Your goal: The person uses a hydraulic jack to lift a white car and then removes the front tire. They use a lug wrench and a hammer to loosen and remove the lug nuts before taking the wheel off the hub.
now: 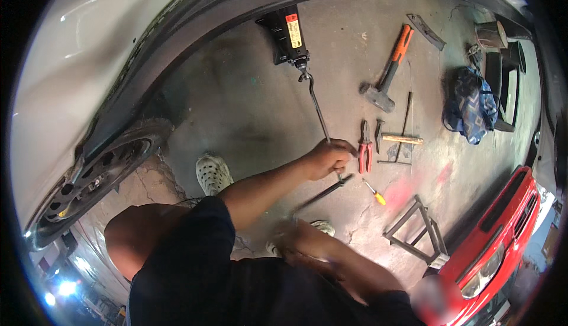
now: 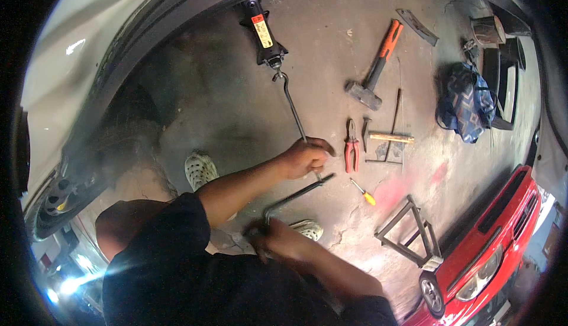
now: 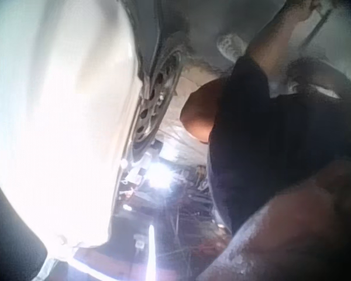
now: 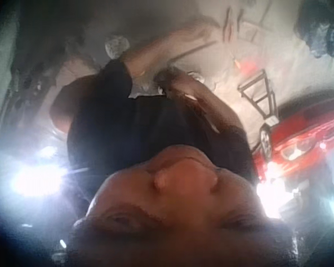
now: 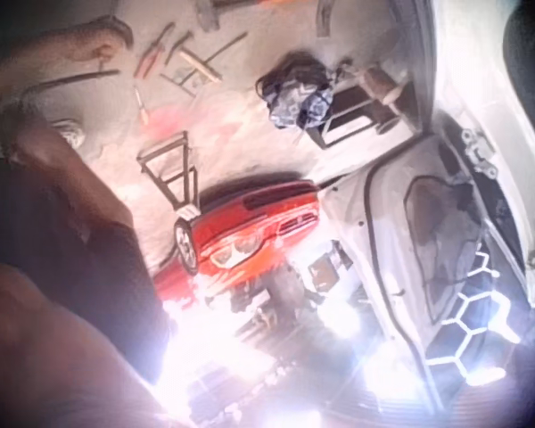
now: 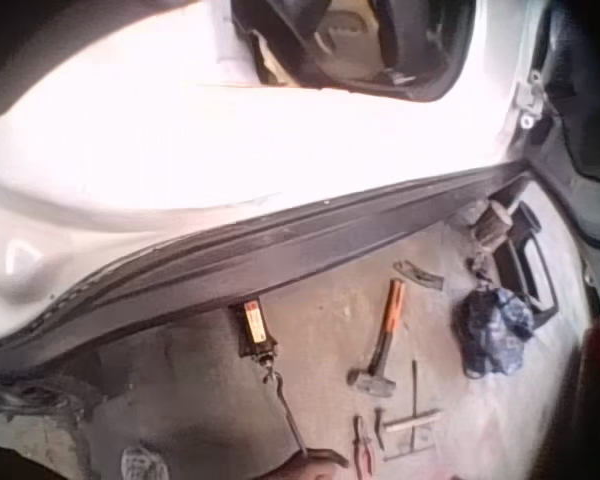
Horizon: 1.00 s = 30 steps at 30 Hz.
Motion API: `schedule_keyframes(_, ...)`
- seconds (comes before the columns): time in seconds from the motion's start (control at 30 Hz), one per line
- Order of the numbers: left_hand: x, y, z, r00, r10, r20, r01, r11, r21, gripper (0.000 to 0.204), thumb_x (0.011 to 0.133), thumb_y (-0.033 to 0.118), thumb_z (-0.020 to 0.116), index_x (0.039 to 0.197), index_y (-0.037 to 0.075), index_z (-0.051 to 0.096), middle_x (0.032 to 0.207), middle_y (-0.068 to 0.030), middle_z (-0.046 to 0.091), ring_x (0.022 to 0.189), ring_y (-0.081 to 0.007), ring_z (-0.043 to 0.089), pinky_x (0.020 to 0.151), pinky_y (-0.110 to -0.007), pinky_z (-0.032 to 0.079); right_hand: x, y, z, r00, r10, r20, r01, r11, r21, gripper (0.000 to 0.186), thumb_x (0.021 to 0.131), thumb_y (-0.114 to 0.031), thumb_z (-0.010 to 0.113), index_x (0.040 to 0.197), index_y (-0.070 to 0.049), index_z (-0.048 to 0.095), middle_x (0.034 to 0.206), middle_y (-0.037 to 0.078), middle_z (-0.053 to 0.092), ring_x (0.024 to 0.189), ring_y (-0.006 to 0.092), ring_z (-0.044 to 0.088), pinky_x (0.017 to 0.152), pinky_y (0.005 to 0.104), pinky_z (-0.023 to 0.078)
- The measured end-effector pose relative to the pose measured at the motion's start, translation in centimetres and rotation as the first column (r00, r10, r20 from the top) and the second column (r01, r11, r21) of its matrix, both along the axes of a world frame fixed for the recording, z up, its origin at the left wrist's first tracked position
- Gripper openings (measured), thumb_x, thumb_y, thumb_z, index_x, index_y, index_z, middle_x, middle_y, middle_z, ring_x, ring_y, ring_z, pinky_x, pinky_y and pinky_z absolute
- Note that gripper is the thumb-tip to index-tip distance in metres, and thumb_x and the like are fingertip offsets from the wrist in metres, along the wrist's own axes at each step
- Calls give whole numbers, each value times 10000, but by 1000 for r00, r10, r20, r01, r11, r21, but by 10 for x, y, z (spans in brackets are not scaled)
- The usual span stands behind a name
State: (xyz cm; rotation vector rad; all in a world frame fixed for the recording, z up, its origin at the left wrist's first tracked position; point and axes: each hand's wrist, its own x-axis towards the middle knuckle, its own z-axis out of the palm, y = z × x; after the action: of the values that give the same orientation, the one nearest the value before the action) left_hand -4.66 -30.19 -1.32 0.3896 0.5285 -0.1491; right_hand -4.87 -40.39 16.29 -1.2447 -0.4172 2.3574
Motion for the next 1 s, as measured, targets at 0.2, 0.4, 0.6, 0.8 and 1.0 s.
schedule_keyframes(0.2, -19, 7, 76, 981, 79, 179, 9, 894, -448, 150, 900, 10, 541, 838, 105, 639, 586, 62, 324, 523, -78, 291, 583, -288, 313, 245, -113, 35, 748, -177, 640, 192, 980, 47, 137, 886, -122, 567, 827, -19, 636, 711, 98, 633, 628, 135, 638, 622, 326, 537)
schedule_keyframes(0.4, 17, -30, 56, 982, 95, 166, -32, 938, -344, 154, 896, 20, 563, 943, 89, 693, 598, 44, 417, 500, -86, 328, 575, -304, 360, -39, -81, -157, 864, -244, 441, 158, 962, 223, 247, 902, -92, 575, 1109, 32, 630, 868, 131, 639, 772, 234, 612, 762, 366, 525)
schedule_keyframes(0.6, -24, 0, 32, 994, -105, -37, 103, 993, -66, 130, 879, -2, 569, 902, 77, 668, 606, 40, 413, 526, -89, 350, 602, -308, 378, 61, -82, 48, 982, -18, -186, -3, 994, -110, 367, 931, -135, 692, 1253, 27, 619, 957, 107, 720, 848, 153, 702, 693, 267, 552)
schedule_keyframes(0.8, -34, 3, 103, 984, 165, 67, -112, 868, -485, 190, 868, -18, 547, 748, 125, 512, 599, 59, 310, 512, -92, 300, 568, -304, 326, 228, -135, -51, 800, -307, 516, 200, 946, 253, 310, 741, -204, 675, 921, 46, 706, 708, 88, 655, 624, 183, 648, 595, 303, 515)
schedule_keyframes(1.0, 35, -30, 62, 997, 65, -35, -72, 955, -286, 245, 912, 17, 500, 725, 165, 447, 548, 63, 277, 488, -119, 300, 545, -305, 338, 26, -125, -296, 833, -158, 531, 65, 980, 189, 359, 824, -146, 684, 1154, -5, 685, 1168, 180, 684, 1037, 254, 663, 871, 391, 537)
